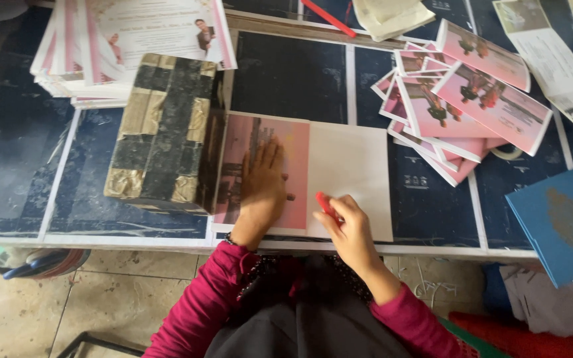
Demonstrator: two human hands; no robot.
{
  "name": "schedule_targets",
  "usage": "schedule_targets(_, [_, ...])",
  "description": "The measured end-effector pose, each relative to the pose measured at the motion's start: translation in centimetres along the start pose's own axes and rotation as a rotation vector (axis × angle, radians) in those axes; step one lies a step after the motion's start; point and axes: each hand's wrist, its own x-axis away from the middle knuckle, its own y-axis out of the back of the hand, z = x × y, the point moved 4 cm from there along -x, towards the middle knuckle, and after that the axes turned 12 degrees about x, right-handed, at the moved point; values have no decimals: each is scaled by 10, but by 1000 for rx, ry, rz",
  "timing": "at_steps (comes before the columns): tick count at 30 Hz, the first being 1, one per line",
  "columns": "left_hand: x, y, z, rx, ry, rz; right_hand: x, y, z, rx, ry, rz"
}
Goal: The person inserts pink printed sheets into a white book cover, presses the spine to secure the pages, and places the completed book onto a stack. This process is repeated with multiple sheets and covers.
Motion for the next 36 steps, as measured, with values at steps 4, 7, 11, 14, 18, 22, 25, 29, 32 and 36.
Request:
schedule_targets(4, [1,-7,14,148,-53,-167,-14,-37,-3,-194,-336,-17])
schedule_targets(7, [5,-4,19,320,-63,-272,-13,-54,11,-662,-640,-25])
schedule_targets(11, [5,12,9,531,-27,-325,-20,-26,-5,-630,-623,-25])
schedule_targets(14, [-5,19,-8,584,-26,-361,-37,66,-3,-488,-577,-190])
schedule_targets(18, [-34,-45,-22,754,19,-273,-47,170,-61,-467,-583,-432])
schedule_targets(22, [-44,-101,-89,528,-60,-115,-29,202,-89,-351,-572,-457])
schedule_targets(25, [-37,-117,-140,369,-125,-23,-2,190,-81,-340,-592,-407])
schedule_targets(29, [-35,-118,-171,291,-17,165,23,182,-85,-457,-577,-318])
schedule_targets(32, [-37,-121,-169,341,18,166,32,182,-91,-488,-576,-300])
schedule_targets(36, [-39,-115,-167,460,62,173,28,181,-87,-471,-580,-263])
